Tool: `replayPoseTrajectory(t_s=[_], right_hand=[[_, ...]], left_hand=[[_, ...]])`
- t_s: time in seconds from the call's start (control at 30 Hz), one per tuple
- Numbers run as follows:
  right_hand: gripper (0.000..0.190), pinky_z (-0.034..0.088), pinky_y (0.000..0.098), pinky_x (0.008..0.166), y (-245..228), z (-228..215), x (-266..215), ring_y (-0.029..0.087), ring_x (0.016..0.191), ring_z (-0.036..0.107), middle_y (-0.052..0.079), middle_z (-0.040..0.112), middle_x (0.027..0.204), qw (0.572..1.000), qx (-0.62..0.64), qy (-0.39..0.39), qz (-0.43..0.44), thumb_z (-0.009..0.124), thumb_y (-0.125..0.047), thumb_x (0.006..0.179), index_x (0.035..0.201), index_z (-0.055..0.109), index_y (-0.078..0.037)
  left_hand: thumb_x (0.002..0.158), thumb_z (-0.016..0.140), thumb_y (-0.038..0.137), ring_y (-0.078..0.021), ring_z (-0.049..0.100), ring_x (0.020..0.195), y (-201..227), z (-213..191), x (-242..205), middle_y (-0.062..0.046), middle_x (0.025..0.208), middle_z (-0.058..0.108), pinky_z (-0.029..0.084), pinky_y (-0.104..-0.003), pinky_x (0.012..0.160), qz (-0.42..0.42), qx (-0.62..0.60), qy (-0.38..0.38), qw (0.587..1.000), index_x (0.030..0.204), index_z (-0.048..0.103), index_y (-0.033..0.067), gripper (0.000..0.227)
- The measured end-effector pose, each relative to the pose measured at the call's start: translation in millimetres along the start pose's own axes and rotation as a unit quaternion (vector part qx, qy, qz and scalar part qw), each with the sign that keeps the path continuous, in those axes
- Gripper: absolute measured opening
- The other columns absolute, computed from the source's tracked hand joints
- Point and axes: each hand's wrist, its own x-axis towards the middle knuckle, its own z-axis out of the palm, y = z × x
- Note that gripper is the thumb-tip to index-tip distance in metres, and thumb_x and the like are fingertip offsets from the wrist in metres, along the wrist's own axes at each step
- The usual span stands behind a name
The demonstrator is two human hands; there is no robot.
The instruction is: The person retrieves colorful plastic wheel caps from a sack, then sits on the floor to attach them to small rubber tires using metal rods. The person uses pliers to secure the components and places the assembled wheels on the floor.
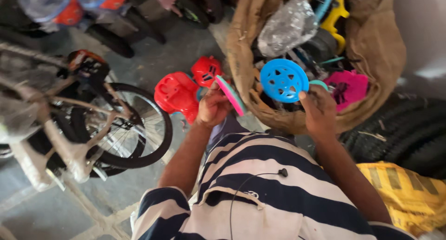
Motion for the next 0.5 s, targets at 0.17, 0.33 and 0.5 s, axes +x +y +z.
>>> replayPoseTrajectory(t_s=[0.17, 0.33, 0.5], right_hand=[[0.016, 0.048, 0.0253, 0.084, 11, 5, -20, 0.008, 0.096, 0.059, 0.008, 0.066, 0.109, 0.982, -0.091, -0.038, -0.16, 0.071, -0.008, 0.107, 0.118, 0.064, 0.001], [0.016, 0.046, 0.0238, 0.078, 33, 6, -52, 0.008, 0.085, 0.058, 0.008, 0.067, 0.098, 0.985, -0.119, -0.073, -0.101, 0.074, -0.011, 0.106, 0.114, 0.066, 0.001], [0.019, 0.042, 0.0243, 0.069, 69, 16, -74, 0.011, 0.076, 0.052, 0.007, 0.066, 0.097, 0.977, -0.092, -0.152, -0.12, 0.073, -0.01, 0.106, 0.12, 0.065, 0.0]], left_hand=[[0.102, 0.05, 0.041, -0.023, 0.055, 0.086, -2, -20, -16, -0.008, 0.096, 0.057, 0.045, -0.038, 0.08, 0.026, -0.176, -0.072, 0.982, 0.135, 0.059, 0.0134, 0.045], [0.11, 0.047, 0.048, -0.0179, 0.05, 0.087, -18, -15, -58, -0.005, 0.099, 0.055, 0.041, -0.035, 0.083, 0.08, -0.227, -0.15, 0.959, 0.122, 0.062, 0.0159, 0.038], [0.106, 0.048, 0.039, -0.0167, 0.05, 0.081, -28, 6, -139, -0.004, 0.093, 0.054, 0.042, -0.033, 0.076, 0.15, -0.169, -0.097, 0.969, 0.139, 0.059, 0.01, 0.045]])
